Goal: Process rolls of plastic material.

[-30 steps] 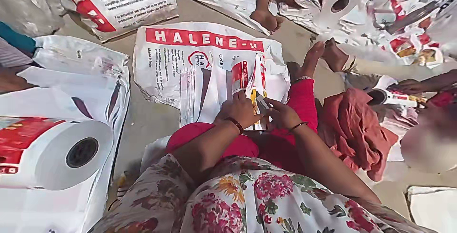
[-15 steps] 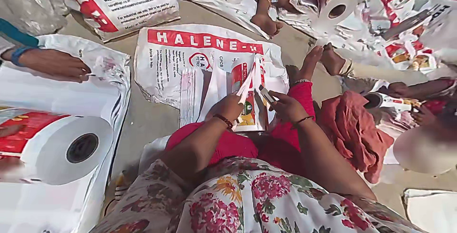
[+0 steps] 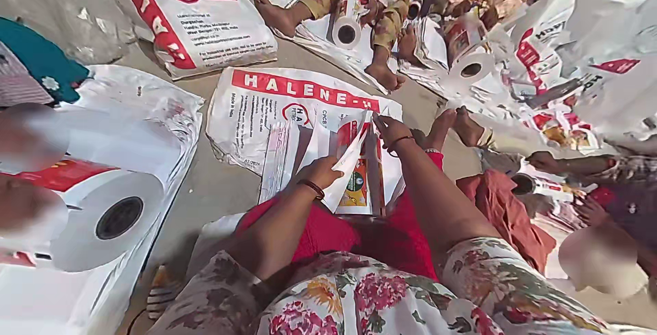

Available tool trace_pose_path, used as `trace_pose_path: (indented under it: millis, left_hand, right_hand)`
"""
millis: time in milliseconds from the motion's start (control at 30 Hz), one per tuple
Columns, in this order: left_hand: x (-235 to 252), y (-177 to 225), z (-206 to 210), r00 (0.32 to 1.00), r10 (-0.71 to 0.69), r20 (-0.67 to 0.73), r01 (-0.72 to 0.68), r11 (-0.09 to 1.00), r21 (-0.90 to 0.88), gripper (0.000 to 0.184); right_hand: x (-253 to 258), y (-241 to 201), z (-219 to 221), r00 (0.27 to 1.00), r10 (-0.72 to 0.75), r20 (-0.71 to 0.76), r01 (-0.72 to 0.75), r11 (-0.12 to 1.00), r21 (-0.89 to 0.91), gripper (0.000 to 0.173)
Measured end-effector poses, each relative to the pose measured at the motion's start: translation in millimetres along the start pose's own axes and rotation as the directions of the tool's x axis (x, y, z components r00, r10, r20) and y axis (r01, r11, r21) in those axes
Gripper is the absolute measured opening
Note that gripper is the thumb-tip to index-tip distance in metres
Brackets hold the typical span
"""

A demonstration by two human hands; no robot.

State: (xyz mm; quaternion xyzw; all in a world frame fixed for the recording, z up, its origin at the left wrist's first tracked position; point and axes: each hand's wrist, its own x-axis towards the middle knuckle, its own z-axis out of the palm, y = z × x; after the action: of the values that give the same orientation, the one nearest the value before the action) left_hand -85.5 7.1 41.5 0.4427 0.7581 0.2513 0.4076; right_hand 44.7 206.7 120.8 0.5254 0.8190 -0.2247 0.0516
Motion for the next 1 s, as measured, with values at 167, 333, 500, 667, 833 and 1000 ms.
trace_pose_path:
  millis: [167, 333, 500, 667, 833, 1000]
  left_hand:
    - [13, -7, 1, 0.992, 0.043, 0.117, -0.039, 0.999, -0.037, 0.041]
    - [12, -6, -2, 0.985, 0.088, 0.152, -0.080, 0.995, -0.062, 0.029]
    - [18, -13, -7, 0.988, 0.031, 0.153, -0.013, 0.993, -0.120, 0.026]
    - [14, -12, -9, 0.990, 0.020, 0.137, 0.005, 0.984, -0.179, 0.025]
    - [17, -16, -6, 0.990, 0.013, 0.141, 0.011, 0.985, -0.169, 0.026]
    - [17, -14, -10, 0.986, 0.034, 0.164, -0.004, 0.984, -0.177, 0.025]
  right_hand:
    - [15, -19, -1, 0.999, -0.029, -0.016, 0.025, 0.974, -0.227, 0.043]
    - [17, -21, -18, 0.988, -0.013, 0.153, 0.046, 0.976, -0.214, 0.044]
    - [16, -21, -16, 0.992, -0.005, 0.124, 0.029, 0.981, -0.192, 0.048]
    - [17, -21, -15, 0.998, -0.035, 0.051, 0.045, 0.977, -0.210, 0.049]
    - [22, -25, -14, 0.994, -0.018, 0.111, 0.044, 0.970, -0.238, 0.048]
    - [18, -24, -24, 0.978, -0.016, 0.207, 0.059, 0.977, -0.205, 0.051]
